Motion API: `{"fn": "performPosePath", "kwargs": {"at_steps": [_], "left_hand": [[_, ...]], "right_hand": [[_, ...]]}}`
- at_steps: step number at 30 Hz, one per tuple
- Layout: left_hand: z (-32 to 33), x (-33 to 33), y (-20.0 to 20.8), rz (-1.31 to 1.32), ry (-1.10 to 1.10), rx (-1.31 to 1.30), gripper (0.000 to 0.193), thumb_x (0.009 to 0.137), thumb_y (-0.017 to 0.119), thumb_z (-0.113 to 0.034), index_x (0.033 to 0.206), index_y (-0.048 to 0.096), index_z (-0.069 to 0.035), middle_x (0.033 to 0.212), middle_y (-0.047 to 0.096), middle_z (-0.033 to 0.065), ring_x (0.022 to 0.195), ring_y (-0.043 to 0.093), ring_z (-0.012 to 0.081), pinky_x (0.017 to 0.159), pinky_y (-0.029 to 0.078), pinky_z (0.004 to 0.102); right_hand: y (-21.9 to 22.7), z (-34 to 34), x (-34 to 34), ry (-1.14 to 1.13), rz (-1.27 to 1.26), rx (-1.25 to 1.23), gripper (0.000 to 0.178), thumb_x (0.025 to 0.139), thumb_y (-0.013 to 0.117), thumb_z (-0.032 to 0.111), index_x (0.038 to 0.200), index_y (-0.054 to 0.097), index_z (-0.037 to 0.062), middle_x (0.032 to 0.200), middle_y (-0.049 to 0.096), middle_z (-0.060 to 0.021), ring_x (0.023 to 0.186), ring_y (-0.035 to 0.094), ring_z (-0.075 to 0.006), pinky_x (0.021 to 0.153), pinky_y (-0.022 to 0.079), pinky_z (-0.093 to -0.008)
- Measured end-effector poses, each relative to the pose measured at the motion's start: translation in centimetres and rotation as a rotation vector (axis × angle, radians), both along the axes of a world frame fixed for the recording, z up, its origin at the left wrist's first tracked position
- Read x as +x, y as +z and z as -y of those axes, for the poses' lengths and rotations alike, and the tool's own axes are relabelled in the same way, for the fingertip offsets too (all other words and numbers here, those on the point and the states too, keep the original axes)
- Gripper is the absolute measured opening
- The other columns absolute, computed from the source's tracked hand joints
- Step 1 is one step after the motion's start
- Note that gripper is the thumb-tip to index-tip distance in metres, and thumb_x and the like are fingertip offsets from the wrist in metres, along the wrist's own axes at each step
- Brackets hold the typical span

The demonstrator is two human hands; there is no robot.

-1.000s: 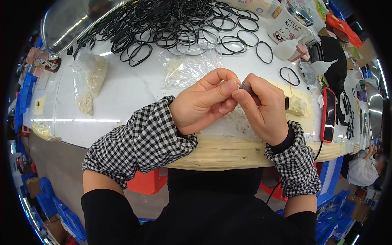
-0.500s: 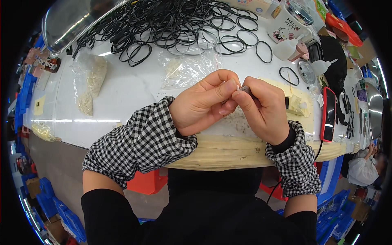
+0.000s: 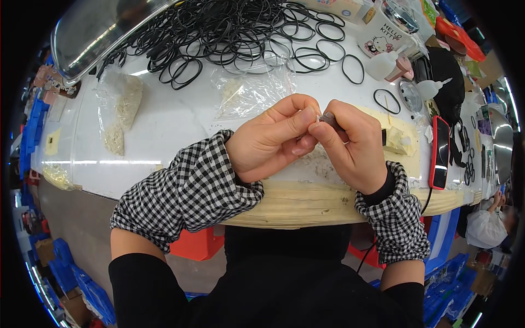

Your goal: Assembling small components by placing rubber rings onto them at a factory workbench.

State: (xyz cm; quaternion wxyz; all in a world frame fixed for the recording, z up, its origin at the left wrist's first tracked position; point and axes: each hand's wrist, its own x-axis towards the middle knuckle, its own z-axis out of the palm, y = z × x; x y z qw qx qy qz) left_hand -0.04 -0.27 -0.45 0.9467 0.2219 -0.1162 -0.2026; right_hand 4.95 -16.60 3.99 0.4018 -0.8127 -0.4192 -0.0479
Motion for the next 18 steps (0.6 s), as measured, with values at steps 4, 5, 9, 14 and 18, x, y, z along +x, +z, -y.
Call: {"fn": "performPosePath", "kwargs": {"at_steps": [4, 5, 9, 14, 18], "left_hand": [[0.0, 0.1, -0.2, 0.023, -0.006, 0.003, 0.014, 0.096, 0.048, -0.021, 0.104, 0.052, -0.01, 0.088, 0.05, -0.002, 0.074, 0.044, 0.0067, 0.072, 0.041, 0.0192], [-0.1, 0.1, -0.2, 0.028, -0.007, 0.006, 0.014, 0.096, 0.047, -0.021, 0.104, 0.052, -0.01, 0.088, 0.05, -0.0021, 0.074, 0.044, 0.0067, 0.072, 0.041, 0.0192], [-0.2, 0.1, 0.1, -0.015, 0.066, 0.063, 0.015, 0.096, 0.047, -0.021, 0.102, 0.051, -0.007, 0.091, 0.052, -0.0001, 0.079, 0.047, 0.0073, 0.074, 0.042, 0.0197], [-1.2, 0.7, 0.9, -0.219, 0.358, 0.274, 0.017, 0.095, 0.049, -0.016, 0.101, 0.052, -0.001, 0.102, 0.057, 0.0069, 0.088, 0.053, 0.0104, 0.082, 0.046, 0.0221], [-1.7, 1.2, 0.2, -0.287, 0.446, 0.252, 0.015, 0.092, 0.052, -0.011, 0.101, 0.052, 0.002, 0.095, 0.055, 0.0065, 0.084, 0.052, 0.0116, 0.076, 0.046, 0.0219]], "right_hand": [[0.2, 0.0, -0.1, 0.018, -0.013, -0.007, 0.032, 0.083, 0.066, 0.026, 0.066, 0.051, 0.0032, 0.055, 0.048, -0.0072, 0.046, 0.046, -0.02, 0.044, 0.036, -0.0293], [0.3, 0.0, 0.0, 0.03, -0.017, -0.012, 0.032, 0.083, 0.066, 0.026, 0.066, 0.051, 0.003, 0.054, 0.047, -0.0068, 0.046, 0.045, -0.0191, 0.043, 0.035, -0.0288], [0.2, 0.3, 0.3, 0.07, -0.128, 0.046, 0.032, 0.084, 0.065, 0.024, 0.066, 0.051, 0.0021, 0.052, 0.043, -0.0052, 0.045, 0.041, -0.0151, 0.043, 0.032, -0.027], [0.5, 0.9, 1.2, -0.087, -0.172, -0.026, 0.025, 0.081, 0.068, 0.017, 0.07, 0.052, 0.0005, 0.055, 0.045, -0.0052, 0.048, 0.041, -0.0149, 0.045, 0.033, -0.0267], [-0.4, 1.2, 1.8, -0.042, 0.02, -0.157, 0.019, 0.077, 0.068, 0.014, 0.076, 0.055, 0.0012, 0.066, 0.054, -0.0078, 0.056, 0.052, -0.0224, 0.051, 0.04, -0.0315]]}}
